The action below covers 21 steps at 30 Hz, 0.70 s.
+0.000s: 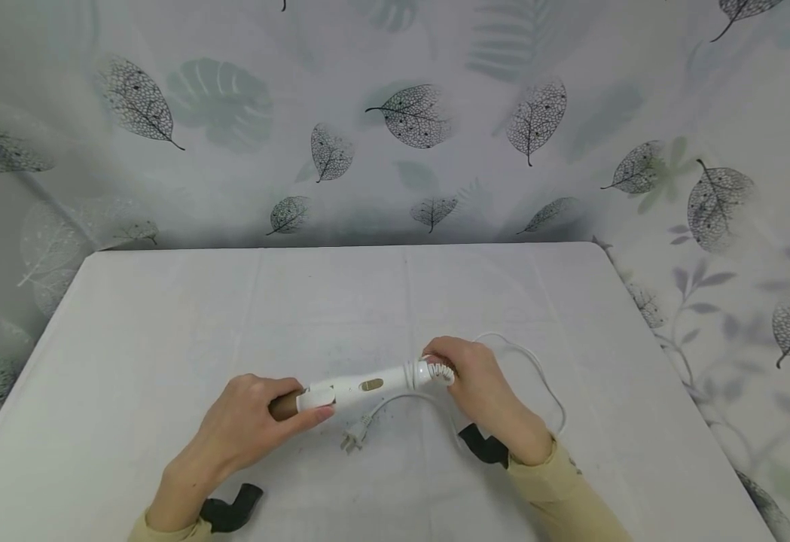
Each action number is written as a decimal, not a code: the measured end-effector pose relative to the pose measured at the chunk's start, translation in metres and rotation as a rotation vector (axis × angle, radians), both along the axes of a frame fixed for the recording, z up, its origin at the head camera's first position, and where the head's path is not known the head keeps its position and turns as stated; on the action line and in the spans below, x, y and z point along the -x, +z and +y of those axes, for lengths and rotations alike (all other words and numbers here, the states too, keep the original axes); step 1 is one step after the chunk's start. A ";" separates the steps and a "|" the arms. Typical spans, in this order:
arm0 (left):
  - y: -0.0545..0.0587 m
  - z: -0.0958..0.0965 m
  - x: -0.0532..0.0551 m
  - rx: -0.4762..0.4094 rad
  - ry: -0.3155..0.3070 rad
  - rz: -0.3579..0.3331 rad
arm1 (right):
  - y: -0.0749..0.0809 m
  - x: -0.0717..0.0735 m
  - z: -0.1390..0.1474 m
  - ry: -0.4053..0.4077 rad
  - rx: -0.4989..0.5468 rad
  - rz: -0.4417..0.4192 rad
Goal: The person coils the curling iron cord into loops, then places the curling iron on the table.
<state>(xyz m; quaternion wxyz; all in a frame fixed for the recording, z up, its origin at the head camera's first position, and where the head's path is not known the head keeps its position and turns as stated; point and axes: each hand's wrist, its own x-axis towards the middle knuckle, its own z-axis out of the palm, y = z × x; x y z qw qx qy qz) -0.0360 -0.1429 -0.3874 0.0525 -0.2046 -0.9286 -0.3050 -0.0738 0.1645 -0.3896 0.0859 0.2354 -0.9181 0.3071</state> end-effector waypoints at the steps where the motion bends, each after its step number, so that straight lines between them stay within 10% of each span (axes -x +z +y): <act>1: 0.000 0.000 0.000 -0.006 -0.010 0.001 | 0.000 0.000 0.001 0.014 0.006 0.012; 21: -0.004 -0.003 -0.001 0.018 -0.127 -0.170 | 0.007 -0.002 0.006 0.071 -0.146 -0.073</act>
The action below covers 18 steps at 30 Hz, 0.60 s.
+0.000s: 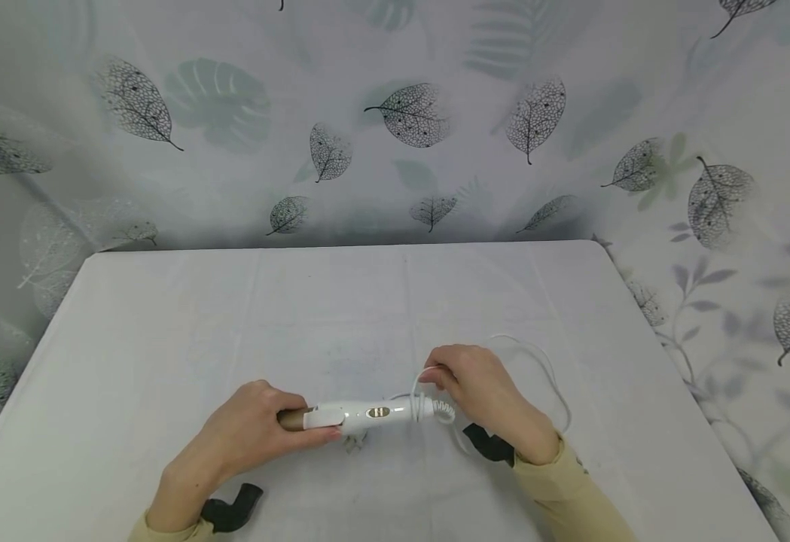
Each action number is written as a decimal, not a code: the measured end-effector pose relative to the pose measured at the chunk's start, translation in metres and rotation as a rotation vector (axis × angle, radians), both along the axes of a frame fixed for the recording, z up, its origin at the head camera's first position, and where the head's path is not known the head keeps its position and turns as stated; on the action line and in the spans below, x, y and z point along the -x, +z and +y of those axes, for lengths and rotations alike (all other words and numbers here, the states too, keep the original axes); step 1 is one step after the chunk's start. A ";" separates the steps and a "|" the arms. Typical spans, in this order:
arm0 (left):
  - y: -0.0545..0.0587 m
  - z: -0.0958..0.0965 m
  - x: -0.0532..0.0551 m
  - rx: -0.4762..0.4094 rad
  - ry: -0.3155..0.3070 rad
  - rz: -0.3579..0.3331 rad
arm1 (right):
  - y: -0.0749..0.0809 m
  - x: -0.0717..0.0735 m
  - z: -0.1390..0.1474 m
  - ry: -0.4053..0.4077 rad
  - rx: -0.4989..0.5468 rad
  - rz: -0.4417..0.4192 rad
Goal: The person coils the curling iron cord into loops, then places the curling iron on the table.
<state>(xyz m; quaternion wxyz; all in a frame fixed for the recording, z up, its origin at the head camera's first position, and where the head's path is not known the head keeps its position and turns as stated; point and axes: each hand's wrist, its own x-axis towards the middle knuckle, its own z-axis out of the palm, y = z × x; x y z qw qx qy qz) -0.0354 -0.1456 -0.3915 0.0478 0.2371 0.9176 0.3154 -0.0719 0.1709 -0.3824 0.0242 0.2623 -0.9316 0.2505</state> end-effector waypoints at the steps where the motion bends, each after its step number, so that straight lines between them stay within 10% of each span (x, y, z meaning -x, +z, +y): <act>1: 0.000 0.000 0.000 0.007 0.000 -0.013 | 0.000 0.000 0.000 0.000 0.000 0.008; 18: -0.004 0.003 0.003 0.095 0.034 -0.190 | 0.000 -0.006 -0.010 0.077 0.078 0.244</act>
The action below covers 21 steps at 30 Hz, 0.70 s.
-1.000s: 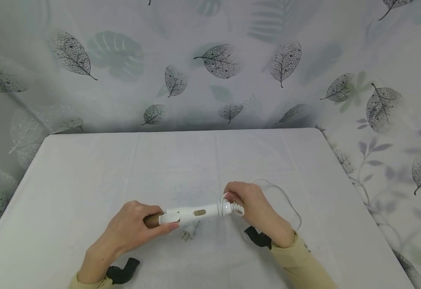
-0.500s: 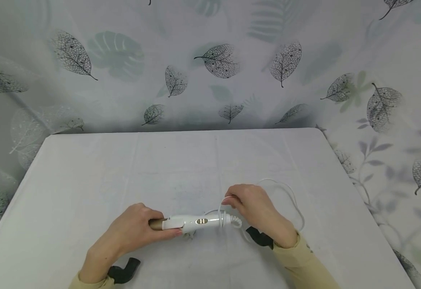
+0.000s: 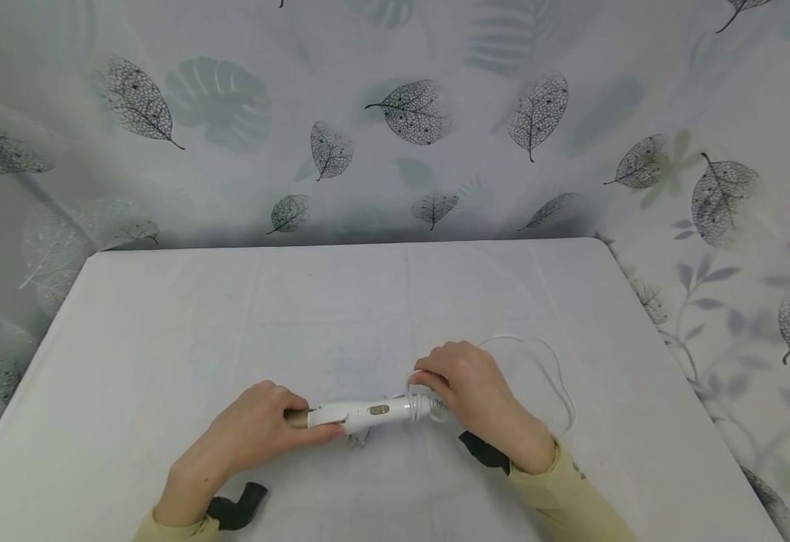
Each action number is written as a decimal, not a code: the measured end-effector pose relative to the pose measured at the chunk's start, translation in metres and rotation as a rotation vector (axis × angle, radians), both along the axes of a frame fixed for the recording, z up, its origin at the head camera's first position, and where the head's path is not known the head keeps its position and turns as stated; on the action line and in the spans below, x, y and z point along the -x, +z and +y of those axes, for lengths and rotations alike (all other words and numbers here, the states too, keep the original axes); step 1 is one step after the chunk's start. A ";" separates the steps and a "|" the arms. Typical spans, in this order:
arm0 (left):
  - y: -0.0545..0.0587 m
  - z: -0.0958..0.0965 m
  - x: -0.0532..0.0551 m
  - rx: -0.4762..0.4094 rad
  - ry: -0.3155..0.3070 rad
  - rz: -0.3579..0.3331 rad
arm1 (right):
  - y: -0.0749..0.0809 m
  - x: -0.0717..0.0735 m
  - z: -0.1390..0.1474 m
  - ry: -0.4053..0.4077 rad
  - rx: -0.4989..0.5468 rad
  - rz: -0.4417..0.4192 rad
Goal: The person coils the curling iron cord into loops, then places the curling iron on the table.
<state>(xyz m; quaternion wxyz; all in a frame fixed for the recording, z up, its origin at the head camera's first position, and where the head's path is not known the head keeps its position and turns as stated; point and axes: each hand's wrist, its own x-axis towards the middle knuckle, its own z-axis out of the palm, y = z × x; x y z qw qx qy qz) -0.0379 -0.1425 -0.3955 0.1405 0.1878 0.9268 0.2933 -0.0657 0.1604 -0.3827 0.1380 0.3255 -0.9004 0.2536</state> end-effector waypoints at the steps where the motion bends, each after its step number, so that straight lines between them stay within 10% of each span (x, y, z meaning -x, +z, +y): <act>1: 0.000 0.000 0.000 -0.002 0.000 -0.006 | 0.000 0.000 -0.001 0.007 0.001 0.022; 12: 0.000 0.002 0.001 -0.023 0.047 -0.076 | -0.003 -0.001 -0.004 0.095 0.044 0.219; 21: 0.003 0.006 0.001 0.096 0.161 -0.129 | -0.004 -0.002 -0.008 0.079 0.005 0.213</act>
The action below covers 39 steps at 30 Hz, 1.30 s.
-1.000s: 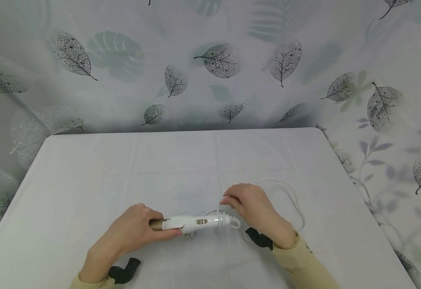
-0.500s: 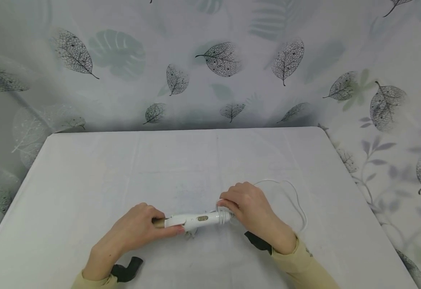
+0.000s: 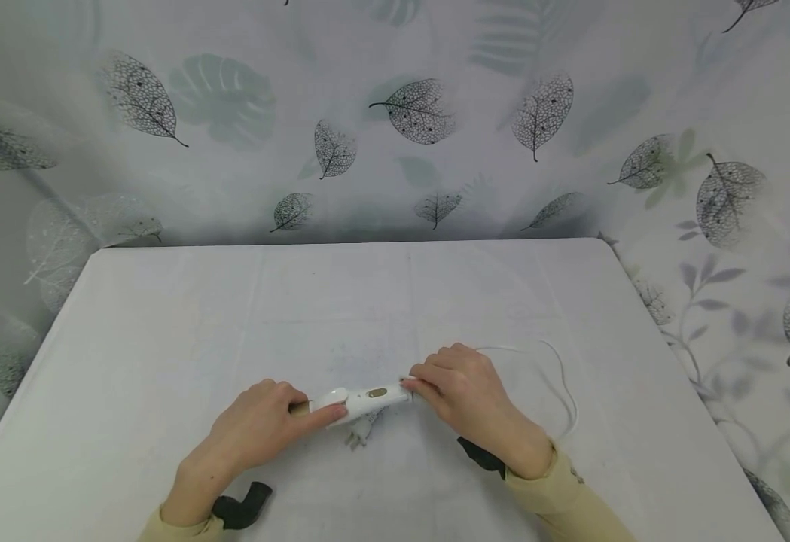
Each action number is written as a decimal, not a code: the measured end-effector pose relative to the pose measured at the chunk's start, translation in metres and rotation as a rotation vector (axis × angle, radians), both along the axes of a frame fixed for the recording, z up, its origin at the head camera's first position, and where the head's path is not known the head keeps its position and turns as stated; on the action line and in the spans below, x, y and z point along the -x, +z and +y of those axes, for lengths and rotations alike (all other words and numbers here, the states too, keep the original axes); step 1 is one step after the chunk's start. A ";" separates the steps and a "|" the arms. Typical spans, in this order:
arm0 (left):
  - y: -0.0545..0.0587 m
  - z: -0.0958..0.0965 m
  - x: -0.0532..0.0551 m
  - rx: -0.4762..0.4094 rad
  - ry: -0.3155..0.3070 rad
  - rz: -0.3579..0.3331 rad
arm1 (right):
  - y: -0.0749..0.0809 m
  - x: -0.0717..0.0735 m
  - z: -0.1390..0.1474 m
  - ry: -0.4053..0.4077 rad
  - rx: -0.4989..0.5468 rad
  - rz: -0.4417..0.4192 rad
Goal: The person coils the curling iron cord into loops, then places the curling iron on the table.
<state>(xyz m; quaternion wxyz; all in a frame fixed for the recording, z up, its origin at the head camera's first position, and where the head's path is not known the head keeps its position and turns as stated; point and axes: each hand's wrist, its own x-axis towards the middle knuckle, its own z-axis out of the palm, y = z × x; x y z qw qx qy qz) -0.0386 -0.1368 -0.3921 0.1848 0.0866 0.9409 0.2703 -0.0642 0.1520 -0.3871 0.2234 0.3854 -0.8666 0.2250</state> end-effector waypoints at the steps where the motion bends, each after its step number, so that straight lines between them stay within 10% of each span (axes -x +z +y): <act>1: 0.000 0.000 0.000 0.023 0.009 0.010 | -0.001 0.000 0.000 -0.006 -0.003 -0.008; 26: 0.007 -0.001 0.002 0.058 0.210 0.153 | -0.003 0.002 0.000 -0.052 0.095 -0.068; 39: 0.004 -0.001 0.003 0.051 0.204 0.307 | -0.001 0.002 0.001 -0.107 0.205 -0.222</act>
